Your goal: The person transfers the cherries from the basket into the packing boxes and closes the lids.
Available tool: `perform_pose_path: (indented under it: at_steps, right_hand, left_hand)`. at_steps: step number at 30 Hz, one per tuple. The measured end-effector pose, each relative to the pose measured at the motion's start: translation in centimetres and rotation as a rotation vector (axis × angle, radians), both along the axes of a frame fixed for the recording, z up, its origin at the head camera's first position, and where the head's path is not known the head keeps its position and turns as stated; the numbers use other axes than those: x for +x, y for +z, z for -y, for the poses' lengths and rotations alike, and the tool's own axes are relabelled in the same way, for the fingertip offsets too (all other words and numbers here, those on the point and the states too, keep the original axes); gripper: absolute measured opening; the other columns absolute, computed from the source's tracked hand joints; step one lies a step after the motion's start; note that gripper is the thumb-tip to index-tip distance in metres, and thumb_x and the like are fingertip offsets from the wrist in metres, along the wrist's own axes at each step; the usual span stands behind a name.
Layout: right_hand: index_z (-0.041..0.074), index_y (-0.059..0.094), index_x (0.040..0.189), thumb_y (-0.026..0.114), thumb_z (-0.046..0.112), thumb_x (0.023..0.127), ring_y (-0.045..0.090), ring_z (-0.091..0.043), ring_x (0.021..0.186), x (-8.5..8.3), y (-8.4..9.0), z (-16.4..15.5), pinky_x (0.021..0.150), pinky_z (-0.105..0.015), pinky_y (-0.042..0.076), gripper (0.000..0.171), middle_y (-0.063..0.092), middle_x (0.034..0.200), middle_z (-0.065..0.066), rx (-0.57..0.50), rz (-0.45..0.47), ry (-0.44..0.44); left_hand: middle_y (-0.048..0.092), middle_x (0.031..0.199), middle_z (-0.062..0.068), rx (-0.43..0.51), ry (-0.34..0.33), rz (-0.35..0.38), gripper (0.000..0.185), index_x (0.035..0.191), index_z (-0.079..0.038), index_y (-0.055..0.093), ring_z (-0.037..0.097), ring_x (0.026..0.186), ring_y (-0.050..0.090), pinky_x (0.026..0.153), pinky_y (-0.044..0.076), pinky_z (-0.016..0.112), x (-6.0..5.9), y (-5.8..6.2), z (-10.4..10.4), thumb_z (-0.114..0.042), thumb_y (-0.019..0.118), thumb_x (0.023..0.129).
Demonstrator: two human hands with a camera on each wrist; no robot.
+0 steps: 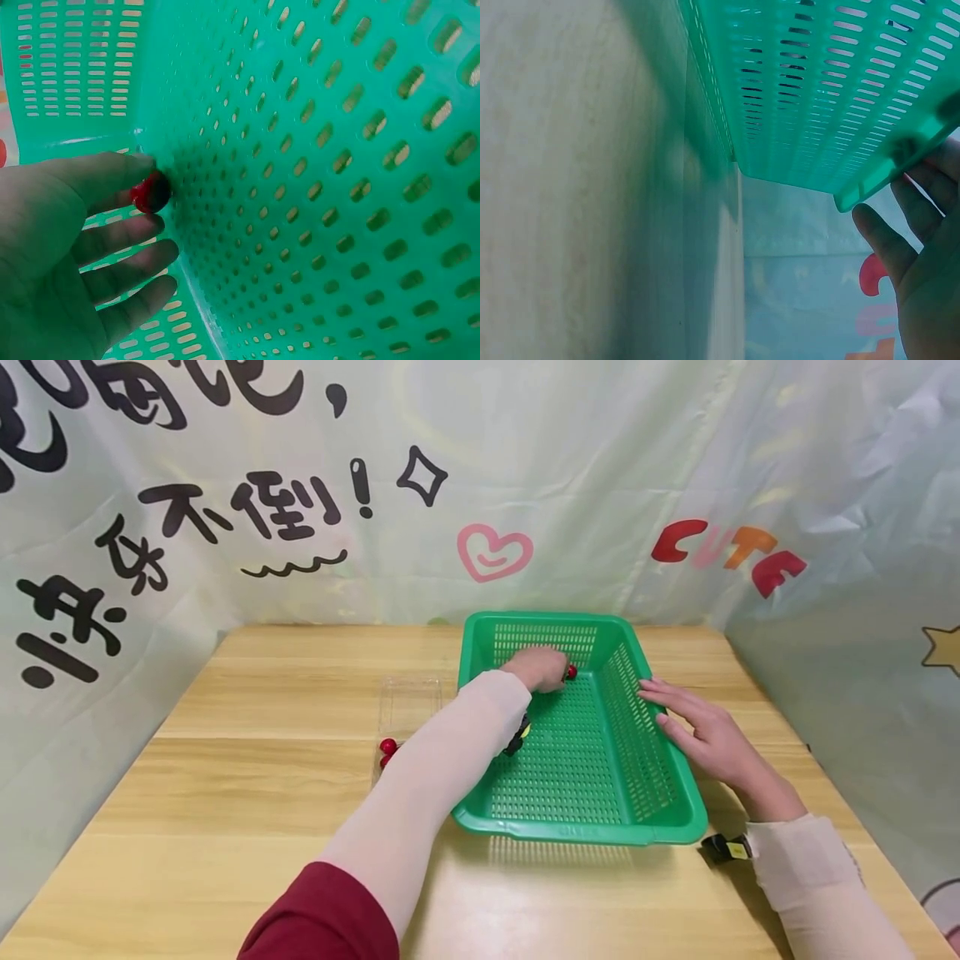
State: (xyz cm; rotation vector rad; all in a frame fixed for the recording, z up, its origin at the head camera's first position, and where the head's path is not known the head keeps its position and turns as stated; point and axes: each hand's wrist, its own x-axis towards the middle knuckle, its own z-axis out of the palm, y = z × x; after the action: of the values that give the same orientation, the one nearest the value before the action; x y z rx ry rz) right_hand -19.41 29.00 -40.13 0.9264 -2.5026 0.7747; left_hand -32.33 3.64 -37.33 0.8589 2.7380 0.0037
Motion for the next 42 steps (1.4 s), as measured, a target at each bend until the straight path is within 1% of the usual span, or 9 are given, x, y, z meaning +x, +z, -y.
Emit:
perform_pose_path:
  at_steps: [13, 20, 23, 26, 28, 34, 37, 39, 42]
  right_hand:
    - [0.008, 0.058, 0.134, 0.063, 0.000, 0.091, 0.036, -0.016, 0.140, 0.1, 0.1, 0.4, 0.107, -0.013, 0.021, 0.044, 0.051, 0.143, -0.009, -0.004, -0.014, 0.015]
    - [0.010, 0.058, 0.135, 0.062, 0.001, 0.092, 0.035, -0.015, 0.140, 0.2, -0.2, 0.3, 0.107, -0.013, 0.021, 0.044, 0.051, 0.143, -0.008, 0.000, -0.002, -0.001]
    - [0.009, 0.058, 0.135, 0.062, 0.001, 0.092, 0.035, -0.015, 0.140, 0.3, -0.2, 0.3, 0.107, -0.013, 0.021, 0.044, 0.051, 0.143, -0.008, -0.001, -0.002, 0.001]
    - [0.009, 0.058, 0.135, 0.063, 0.001, 0.092, 0.035, -0.015, 0.140, 0.3, 0.0, 0.3, 0.107, -0.013, 0.021, 0.044, 0.051, 0.143, -0.009, -0.004, -0.005, 0.002]
    - [0.009, 0.058, 0.135, 0.063, 0.001, 0.092, 0.035, -0.014, 0.140, 0.3, 0.0, 0.3, 0.107, -0.013, 0.021, 0.044, 0.051, 0.143, -0.009, -0.004, -0.005, 0.001]
    - [0.010, 0.059, 0.135, 0.063, 0.002, 0.092, 0.035, -0.014, 0.140, 0.4, 0.1, 0.3, 0.106, -0.012, 0.021, 0.043, 0.051, 0.143, -0.009, -0.003, -0.003, -0.006]
    - [0.010, 0.058, 0.135, 0.062, 0.002, 0.092, 0.035, -0.013, 0.140, 0.4, 0.2, 0.3, 0.106, -0.012, 0.021, 0.043, 0.051, 0.143, -0.008, -0.003, 0.000, -0.010]
    - [0.010, 0.058, 0.135, 0.062, 0.002, 0.092, 0.035, -0.014, 0.139, 0.4, 0.2, 0.3, 0.106, -0.012, 0.021, 0.044, 0.051, 0.143, -0.009, -0.002, -0.002, -0.014]
    - [0.010, 0.058, 0.135, 0.062, 0.003, 0.093, 0.036, -0.015, 0.139, 0.4, 0.4, 0.2, 0.106, -0.012, 0.021, 0.043, 0.051, 0.143, -0.009, 0.001, -0.003, -0.017]
  left_hand:
    - [0.060, 0.115, 0.004, -0.024, 0.015, 0.031, 0.015, 0.110, -0.015, 0.063, 0.018, 0.087, 0.052, 0.072, 0.044, 0.031, 0.0, 0.0, 0.5, -0.025, 0.059, 0.099]
    - [0.051, 0.082, 0.000, 0.012, 0.027, 0.037, 0.015, 0.086, -0.014, 0.055, 0.015, 0.072, 0.045, 0.066, 0.041, 0.029, 0.6, 1.8, 1.3, -0.022, 0.063, 0.096]
    - [0.049, 0.079, -0.001, 0.028, 0.043, 0.037, 0.014, 0.088, -0.014, 0.055, 0.014, 0.070, 0.045, 0.066, 0.041, 0.029, 1.0, 2.6, 1.5, -0.022, 0.064, 0.095]
    - [0.057, 0.092, 0.001, 0.033, 0.053, 0.026, 0.011, 0.100, -0.013, 0.060, 0.015, 0.076, 0.049, 0.069, 0.043, 0.031, 1.3, 3.3, 1.8, -0.021, 0.064, 0.095]
    - [0.061, 0.108, 0.003, 0.016, 0.053, 0.022, 0.019, 0.112, -0.012, 0.061, 0.016, 0.085, 0.052, 0.072, 0.044, 0.032, 1.3, 3.8, 1.8, -0.022, 0.063, 0.095]
    - [0.047, 0.145, 0.006, -0.008, 0.030, 0.040, 0.051, 0.145, -0.013, 0.045, 0.019, 0.104, 0.055, 0.074, 0.042, 0.032, 1.3, 5.4, 2.2, -0.023, 0.059, 0.097]
    - [0.040, 0.151, 0.007, -0.001, 0.027, 0.032, 0.062, 0.153, -0.014, 0.033, 0.022, 0.113, 0.055, 0.077, 0.044, 0.033, 1.4, 5.9, 2.5, -0.025, 0.059, 0.098]
    - [0.043, 0.149, 0.005, -0.001, 0.023, 0.014, 0.061, 0.152, -0.014, 0.035, 0.022, 0.119, 0.053, 0.083, 0.046, 0.033, 1.4, 6.2, 2.7, -0.026, 0.059, 0.098]
    - [0.051, 0.140, 0.003, 0.019, 0.010, -0.007, 0.054, 0.146, -0.013, 0.041, 0.020, 0.117, 0.054, 0.089, 0.047, 0.034, 1.5, 6.6, 3.3, -0.026, 0.060, 0.097]
